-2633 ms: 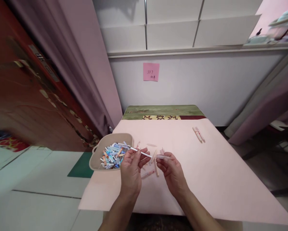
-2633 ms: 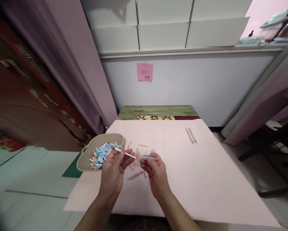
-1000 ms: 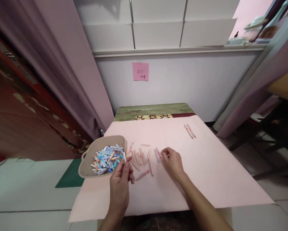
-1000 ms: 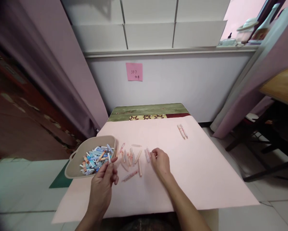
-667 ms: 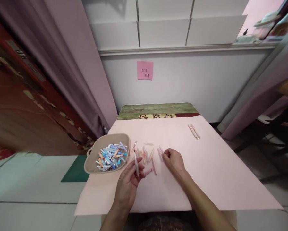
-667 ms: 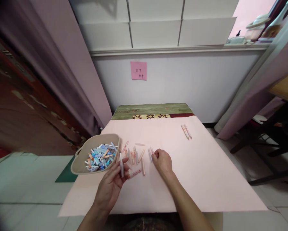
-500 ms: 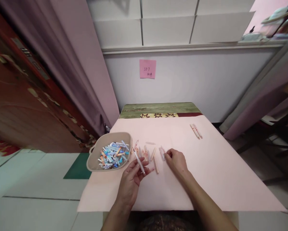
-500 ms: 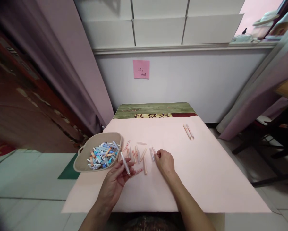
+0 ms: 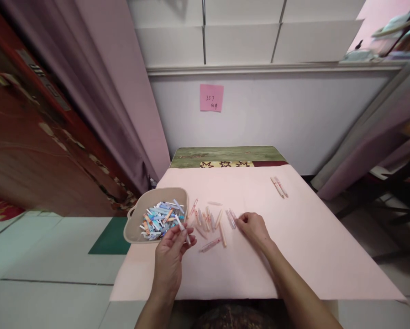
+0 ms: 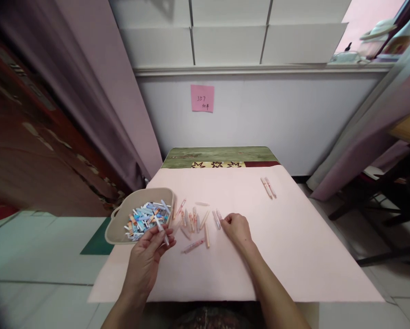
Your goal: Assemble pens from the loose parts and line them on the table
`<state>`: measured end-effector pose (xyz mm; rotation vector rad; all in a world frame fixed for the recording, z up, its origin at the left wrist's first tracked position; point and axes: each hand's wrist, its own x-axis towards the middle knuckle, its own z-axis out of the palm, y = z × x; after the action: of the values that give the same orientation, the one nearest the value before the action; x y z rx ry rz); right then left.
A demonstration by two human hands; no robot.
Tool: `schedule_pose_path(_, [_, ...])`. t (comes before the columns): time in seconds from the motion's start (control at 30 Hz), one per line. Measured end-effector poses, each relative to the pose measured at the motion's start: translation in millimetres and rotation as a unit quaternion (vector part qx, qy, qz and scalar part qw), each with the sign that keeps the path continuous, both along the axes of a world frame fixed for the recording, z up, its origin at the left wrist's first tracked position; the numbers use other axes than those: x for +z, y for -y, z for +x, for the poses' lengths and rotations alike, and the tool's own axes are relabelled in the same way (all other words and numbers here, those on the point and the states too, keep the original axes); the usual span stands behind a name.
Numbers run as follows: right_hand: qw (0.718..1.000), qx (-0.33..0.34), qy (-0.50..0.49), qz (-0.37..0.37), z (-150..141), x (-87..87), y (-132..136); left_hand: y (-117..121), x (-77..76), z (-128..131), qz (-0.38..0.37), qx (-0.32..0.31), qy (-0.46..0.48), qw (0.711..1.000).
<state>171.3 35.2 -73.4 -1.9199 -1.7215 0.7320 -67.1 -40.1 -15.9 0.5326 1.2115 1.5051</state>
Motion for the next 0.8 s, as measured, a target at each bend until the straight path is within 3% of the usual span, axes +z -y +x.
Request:
schedule_pose_path(0.17, [0.999,-0.018,-0.01,0.039,-1,0.6,3,-1,-1.6,1,0.001,-0.011,0.004,1.0])
schedule_pose_path(0.27, [0.998,-0.004,-0.013,0.056,-7,2.4,-2,-1,0.1,-1,0.012,0.013,-0.009,1.0])
schedule_pose_path(0.53, [0.994,0.057,0.014,0.089,-41,4.8,-43,1,5.8,-8,0.034,0.074,-0.047,0.996])
schedule_pose_path(0.8, [0.993,0.059,0.064,0.084,-67,3.6,-71,6,6.1,7,0.007,-0.03,0.017,0.999])
